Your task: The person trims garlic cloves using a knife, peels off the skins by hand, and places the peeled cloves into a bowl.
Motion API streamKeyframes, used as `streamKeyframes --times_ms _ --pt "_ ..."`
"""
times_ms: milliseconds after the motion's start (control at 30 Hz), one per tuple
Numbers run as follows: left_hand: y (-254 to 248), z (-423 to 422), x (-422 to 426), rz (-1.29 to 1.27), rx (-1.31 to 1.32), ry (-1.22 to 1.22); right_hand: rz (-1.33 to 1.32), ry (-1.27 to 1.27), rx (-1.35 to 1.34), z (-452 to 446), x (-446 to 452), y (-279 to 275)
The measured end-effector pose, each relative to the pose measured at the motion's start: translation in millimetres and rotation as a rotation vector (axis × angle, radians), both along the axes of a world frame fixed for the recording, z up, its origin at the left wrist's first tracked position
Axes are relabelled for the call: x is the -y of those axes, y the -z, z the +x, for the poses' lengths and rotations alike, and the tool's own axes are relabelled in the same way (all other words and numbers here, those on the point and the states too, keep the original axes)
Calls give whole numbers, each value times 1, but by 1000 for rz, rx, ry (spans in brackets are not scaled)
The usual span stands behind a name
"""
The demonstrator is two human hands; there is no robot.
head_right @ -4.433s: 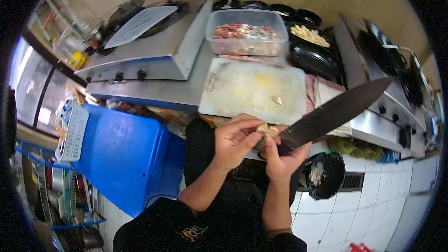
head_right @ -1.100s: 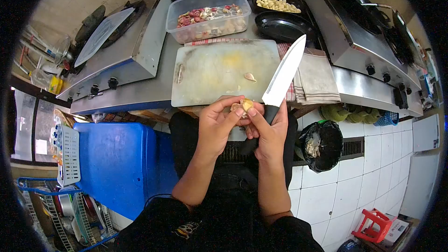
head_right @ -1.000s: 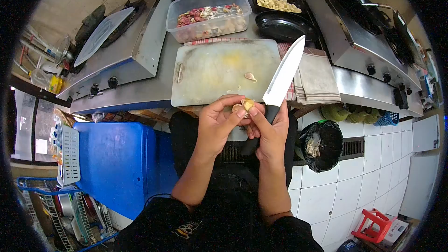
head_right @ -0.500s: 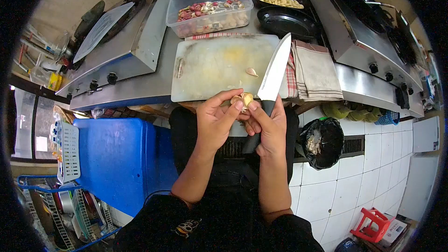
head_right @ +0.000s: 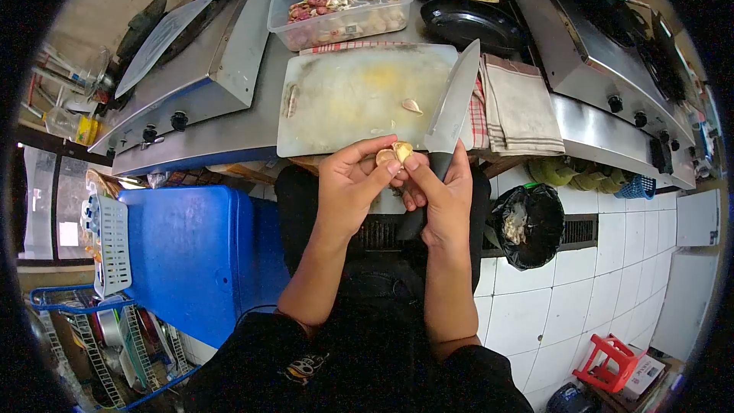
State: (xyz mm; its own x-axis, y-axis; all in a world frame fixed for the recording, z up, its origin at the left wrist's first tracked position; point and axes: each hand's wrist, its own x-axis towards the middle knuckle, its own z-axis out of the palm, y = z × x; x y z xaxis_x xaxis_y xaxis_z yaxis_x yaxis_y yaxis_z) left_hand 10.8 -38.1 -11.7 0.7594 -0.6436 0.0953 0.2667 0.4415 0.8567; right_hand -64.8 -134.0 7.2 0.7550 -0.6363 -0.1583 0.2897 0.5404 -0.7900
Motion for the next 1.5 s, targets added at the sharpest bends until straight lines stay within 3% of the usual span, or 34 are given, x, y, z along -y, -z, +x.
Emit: streamKeyframes --times_ms 300,500,1000,1500 --pt "-14 11 -12 138 71 123 -77 -22 -5 1 -2 3" --pt "-21 6 -10 177 191 32 -170 -23 -50 2 -4 6" --pt "-10 14 -8 110 -56 127 -173 49 -44 6 -9 6" --pt "-2 8 -11 312 84 54 -130 30 -12 2 -6 9"
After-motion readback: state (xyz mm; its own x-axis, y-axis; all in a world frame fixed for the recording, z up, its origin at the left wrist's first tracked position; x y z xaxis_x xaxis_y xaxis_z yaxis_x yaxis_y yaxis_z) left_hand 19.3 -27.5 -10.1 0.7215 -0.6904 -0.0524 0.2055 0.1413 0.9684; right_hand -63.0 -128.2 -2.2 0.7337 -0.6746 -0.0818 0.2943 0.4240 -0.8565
